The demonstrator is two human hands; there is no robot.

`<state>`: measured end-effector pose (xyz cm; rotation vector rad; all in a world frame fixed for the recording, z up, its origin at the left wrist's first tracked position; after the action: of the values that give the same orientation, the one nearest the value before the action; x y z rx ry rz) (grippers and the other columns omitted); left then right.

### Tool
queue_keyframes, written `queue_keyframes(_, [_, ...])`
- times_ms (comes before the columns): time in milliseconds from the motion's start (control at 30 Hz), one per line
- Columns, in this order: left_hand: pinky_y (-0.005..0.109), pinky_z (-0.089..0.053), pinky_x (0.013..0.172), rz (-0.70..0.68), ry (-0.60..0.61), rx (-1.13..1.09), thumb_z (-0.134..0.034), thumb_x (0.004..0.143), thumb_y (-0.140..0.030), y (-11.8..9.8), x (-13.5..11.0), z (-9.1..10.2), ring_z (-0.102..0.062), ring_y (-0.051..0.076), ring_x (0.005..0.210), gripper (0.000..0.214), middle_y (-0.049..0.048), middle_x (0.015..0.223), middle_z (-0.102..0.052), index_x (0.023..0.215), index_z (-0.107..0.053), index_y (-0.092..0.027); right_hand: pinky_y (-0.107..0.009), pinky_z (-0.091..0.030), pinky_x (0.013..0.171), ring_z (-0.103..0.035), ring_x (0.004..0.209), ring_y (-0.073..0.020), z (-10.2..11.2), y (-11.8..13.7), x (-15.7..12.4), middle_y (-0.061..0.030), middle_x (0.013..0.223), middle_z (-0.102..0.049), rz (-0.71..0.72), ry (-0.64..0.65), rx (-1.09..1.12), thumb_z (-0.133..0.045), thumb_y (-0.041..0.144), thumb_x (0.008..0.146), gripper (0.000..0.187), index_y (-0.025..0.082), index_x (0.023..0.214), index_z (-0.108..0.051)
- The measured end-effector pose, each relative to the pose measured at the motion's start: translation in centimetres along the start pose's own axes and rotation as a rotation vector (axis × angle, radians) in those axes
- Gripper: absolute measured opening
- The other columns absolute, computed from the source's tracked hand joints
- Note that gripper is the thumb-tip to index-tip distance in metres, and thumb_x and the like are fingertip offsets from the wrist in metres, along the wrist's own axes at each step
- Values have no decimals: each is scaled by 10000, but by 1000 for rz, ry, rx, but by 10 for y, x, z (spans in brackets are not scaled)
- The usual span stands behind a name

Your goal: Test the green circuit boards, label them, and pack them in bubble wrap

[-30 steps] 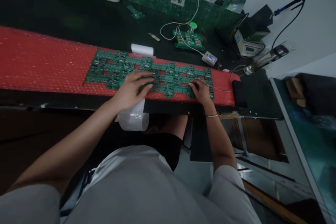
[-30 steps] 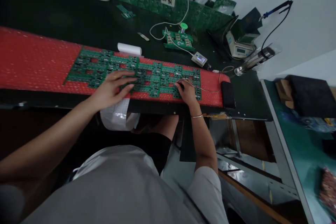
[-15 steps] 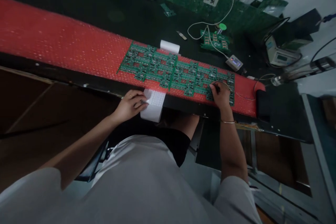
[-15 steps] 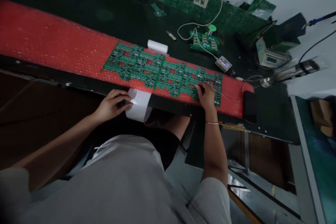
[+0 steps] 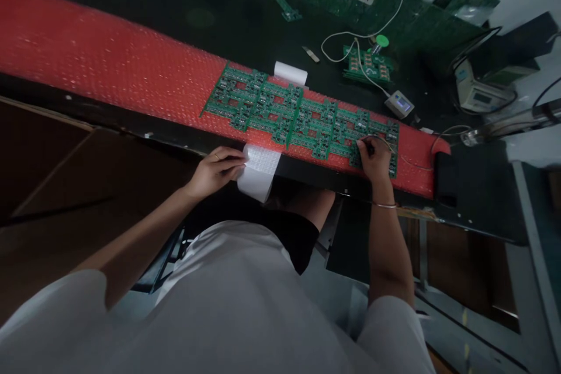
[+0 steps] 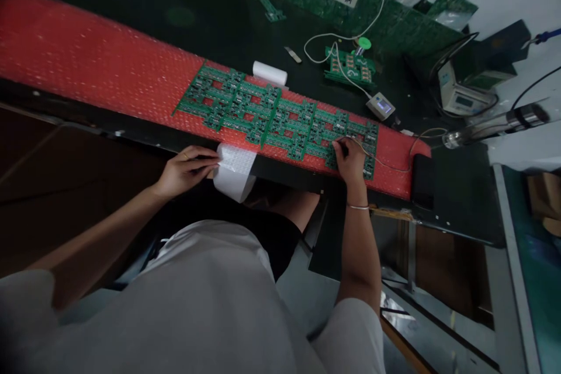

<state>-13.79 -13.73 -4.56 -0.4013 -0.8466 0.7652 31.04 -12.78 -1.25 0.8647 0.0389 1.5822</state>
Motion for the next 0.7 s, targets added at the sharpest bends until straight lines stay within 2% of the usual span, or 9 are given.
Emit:
queue_keyframes(233, [400,-589,931,145,28,-8,-664,960,-402,2,3,1,-712,210,966,217,70,1025,-776,876,-772,-233,-418,-528,822,-664,830,-256,1,1,0,-89,867,-733,-9,4,12,-521,591,1017,422,227,848,-649])
queue_keyframes(400, [408,-578,951,174,72,17,-612,961,-389,-3,6,1,-706,217,986,243,79,1042,-767,828,-750,-239,-431,-535,801,-670,828,-263,1,0,0,-93,862,-737,-19,5,-8,-492,646,1012,471,241,826,-642])
queue_keyframes(533, [430,-577,973,250,110,17,-617,933,-427,-6,2,7,-702,231,1014,245,76,1068,-762,832,-746,-245,-444,-541,825,-684,852,-268,-1,0,0,-100,868,-742,-24,7,-8,-478,674,1010,507,235,823,-651])
queue_keyframes(633, [427,-578,991,292,106,-13,-632,934,-440,-17,5,15,-697,234,1053,241,79,1112,-745,870,-749,-240,-445,-547,860,-682,871,-263,2,-2,-2,-99,882,-736,-37,-3,4,-487,660,1013,492,231,846,-660])
queue_keyframes(700, [418,-577,995,275,104,-52,-634,948,-432,-34,20,14,-692,231,1066,235,79,1136,-730,895,-750,-234,-443,-550,884,-681,893,-260,7,-6,-3,-99,901,-730,-68,-58,15,-494,659,1010,486,226,875,-669])
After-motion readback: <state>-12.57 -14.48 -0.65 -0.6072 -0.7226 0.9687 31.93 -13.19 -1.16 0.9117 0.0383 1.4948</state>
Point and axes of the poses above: each hand's wrist, its own x-axis towards the middle knuckle, its own z-axis out of the back of the hand, y = z × x, the point moved 5 cm from there along x, towards the middle knuckle
